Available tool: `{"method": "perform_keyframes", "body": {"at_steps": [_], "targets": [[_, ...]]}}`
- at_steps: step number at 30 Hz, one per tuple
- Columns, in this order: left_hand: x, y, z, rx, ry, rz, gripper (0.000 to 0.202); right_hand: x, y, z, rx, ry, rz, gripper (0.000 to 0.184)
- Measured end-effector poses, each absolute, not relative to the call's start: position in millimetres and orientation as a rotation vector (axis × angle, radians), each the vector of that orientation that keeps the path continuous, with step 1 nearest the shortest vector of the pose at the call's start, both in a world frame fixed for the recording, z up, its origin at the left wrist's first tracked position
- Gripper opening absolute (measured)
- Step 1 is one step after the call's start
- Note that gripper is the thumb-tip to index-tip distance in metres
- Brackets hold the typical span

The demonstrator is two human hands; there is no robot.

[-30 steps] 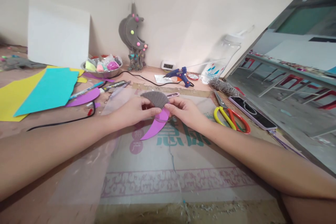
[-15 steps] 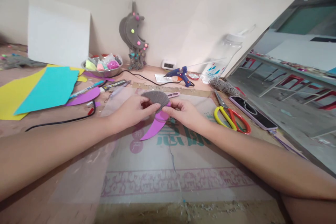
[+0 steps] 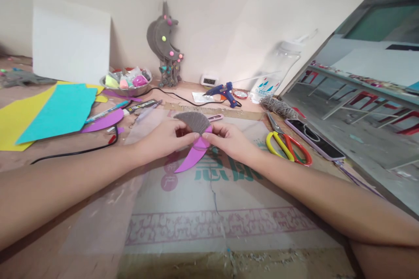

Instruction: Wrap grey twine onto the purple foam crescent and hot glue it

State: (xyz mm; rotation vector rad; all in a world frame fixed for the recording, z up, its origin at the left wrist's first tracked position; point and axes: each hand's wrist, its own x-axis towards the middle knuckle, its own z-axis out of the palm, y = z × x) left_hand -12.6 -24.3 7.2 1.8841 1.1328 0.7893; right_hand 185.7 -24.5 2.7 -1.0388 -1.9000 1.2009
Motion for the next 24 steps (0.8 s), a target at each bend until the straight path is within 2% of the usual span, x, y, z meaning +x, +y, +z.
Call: {"method": "perform_keyframes", "body": {"at_steps": [9, 18, 24], "targets": [[-12.9, -25.6, 12.4, 2.131, 1.149, 0.616, 0.033, 185.6, -24.5, 2.6, -1.050, -1.878, 1.201, 0.024], [-15.0, -22.6, 9.7, 2.237, 1.071, 0.687, 0.028, 186.4, -24.5, 5.8, -1.022, -1.804, 1.231, 0.024], [-16.2, -22.0, 7.5, 2.302, 1.055, 0.741, 0.027, 188.1, -22.4, 4.9, -1.004, -1.822, 1.173, 0.031]]}}
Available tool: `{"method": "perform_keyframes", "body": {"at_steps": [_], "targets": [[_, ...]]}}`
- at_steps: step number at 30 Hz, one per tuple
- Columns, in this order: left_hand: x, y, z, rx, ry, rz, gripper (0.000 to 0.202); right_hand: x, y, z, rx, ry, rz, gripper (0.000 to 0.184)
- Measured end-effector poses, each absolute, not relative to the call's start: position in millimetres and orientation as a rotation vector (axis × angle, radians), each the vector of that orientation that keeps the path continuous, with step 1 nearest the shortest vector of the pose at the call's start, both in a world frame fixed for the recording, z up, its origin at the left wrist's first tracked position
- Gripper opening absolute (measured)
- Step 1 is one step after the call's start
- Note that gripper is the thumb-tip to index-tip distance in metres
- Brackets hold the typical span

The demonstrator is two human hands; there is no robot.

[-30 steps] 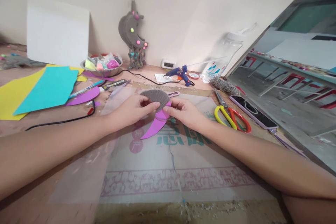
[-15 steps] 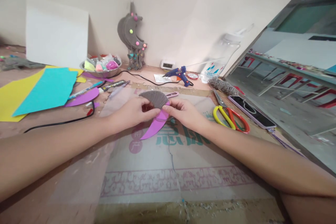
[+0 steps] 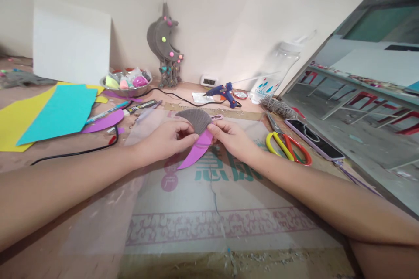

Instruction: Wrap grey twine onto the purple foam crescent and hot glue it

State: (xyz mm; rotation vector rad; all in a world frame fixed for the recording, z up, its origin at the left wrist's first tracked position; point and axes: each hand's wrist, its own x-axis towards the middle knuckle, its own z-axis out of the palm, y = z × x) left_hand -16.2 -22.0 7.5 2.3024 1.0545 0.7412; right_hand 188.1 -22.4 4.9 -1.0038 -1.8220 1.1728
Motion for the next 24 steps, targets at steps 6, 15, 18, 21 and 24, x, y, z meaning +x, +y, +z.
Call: {"method": "perform_keyframes", "body": {"at_steps": [6, 15, 18, 21, 24], "targets": [[-16.0, -20.9, 7.4, 2.319, 1.045, 0.769, 0.026, 189.9, -21.1, 1.2, -0.988, -1.728, 1.185, 0.024], [-15.1, -23.0, 6.5, 2.322, 1.030, 0.736, 0.025, 190.8, -24.9, 5.4, -0.989, -1.726, 1.087, 0.027], [-15.3, -23.6, 8.2, 2.387, 0.948, 0.765, 0.023, 192.4, -23.8, 6.0, -0.990, -1.722, 1.075, 0.028], [-16.0, -24.3, 11.2, 2.409, 0.916, 0.831, 0.023, 194.0, -21.2, 5.4, -0.981, -1.721, 1.041, 0.029], [-17.9, -23.2, 11.9, 2.346, 0.936, 0.879, 0.029, 194.7, -18.9, 4.4, -0.985, -1.711, 1.027, 0.031]]}}
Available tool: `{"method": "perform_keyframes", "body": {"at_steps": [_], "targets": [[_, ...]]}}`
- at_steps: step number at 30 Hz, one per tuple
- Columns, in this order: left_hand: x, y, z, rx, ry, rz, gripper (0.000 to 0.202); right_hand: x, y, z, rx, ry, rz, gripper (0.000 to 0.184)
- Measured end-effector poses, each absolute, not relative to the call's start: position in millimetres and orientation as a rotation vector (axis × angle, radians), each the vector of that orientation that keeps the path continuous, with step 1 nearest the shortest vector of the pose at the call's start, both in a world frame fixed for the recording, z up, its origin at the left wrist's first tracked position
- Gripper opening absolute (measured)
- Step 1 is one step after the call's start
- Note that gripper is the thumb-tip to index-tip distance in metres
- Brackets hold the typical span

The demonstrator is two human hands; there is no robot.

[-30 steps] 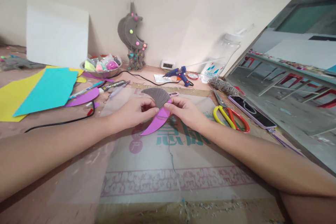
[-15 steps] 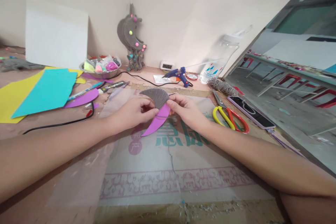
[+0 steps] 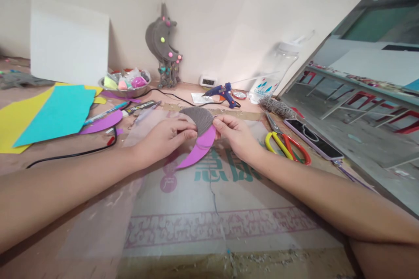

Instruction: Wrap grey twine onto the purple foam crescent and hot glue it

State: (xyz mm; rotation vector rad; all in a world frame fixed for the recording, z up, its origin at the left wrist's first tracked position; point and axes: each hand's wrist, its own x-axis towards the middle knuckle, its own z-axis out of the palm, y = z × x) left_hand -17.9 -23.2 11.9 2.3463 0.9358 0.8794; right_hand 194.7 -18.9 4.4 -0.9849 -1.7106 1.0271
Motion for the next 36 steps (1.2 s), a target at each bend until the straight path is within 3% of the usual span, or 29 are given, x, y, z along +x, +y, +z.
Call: {"method": "perform_keyframes", "body": {"at_steps": [4, 12, 19, 24, 31, 36], "targets": [[-19, -21, 10, 2.133, 1.046, 0.919, 0.038, 193, -19, 3, -0.991, -1.706, 1.078, 0.031], [-13, -28, 15, 1.657, 1.105, 0.823, 0.032, 193, -19, 3, -1.094, -1.877, 0.973, 0.041], [-17, -22, 14, 1.598, 1.173, 0.848, 0.034, 231, 14, 26, -1.248, -1.821, 0.482, 0.031], [-17, -18, 12, 1.514, 1.135, 0.869, 0.033, 267, 48, 28, -1.299, -1.695, 0.453, 0.014], [-16, -20, 10, 1.388, 1.039, 0.791, 0.034, 280, 86, 23, -1.583, -1.848, 0.318, 0.052], [-16, -19, 10, 1.434, 1.139, 0.811, 0.033, 267, 117, 20, -1.626, -1.934, 0.413, 0.052]]}}
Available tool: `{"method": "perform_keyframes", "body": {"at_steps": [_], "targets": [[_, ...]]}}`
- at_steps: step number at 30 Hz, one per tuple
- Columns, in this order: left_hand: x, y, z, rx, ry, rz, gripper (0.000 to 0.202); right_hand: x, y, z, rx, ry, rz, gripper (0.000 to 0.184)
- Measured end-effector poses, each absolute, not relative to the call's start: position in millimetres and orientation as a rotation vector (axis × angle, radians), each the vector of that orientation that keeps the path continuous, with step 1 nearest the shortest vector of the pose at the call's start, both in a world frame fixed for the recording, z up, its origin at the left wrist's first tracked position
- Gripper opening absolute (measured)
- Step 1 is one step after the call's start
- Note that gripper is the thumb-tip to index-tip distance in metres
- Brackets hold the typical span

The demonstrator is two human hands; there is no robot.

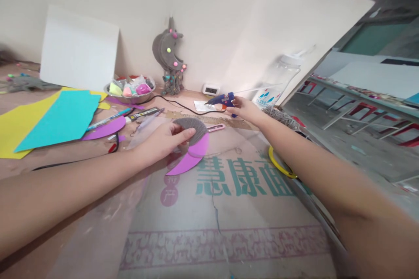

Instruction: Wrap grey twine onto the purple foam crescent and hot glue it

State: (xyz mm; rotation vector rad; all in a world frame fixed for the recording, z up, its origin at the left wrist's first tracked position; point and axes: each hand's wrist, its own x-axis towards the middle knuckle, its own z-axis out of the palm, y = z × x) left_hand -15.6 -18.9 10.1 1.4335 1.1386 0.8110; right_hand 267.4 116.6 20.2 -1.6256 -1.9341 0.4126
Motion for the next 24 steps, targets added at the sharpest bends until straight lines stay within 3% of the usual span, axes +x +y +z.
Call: {"method": "perform_keyframes", "body": {"at_steps": [7, 17, 24], "targets": [[-15, -19, 14, 1.568, 1.229, 0.840, 0.034, 257, 136, 8, -1.723, -1.814, 0.451, 0.030], [-17, -17, 13, 1.575, 1.194, 0.879, 0.035, 263, 109, 31, -1.657, -1.765, 0.491, 0.026], [-15, -15, 6, 1.338, 1.065, 0.929, 0.032, 255, 36, 45, -1.293, -1.781, 0.639, 0.026]]}}
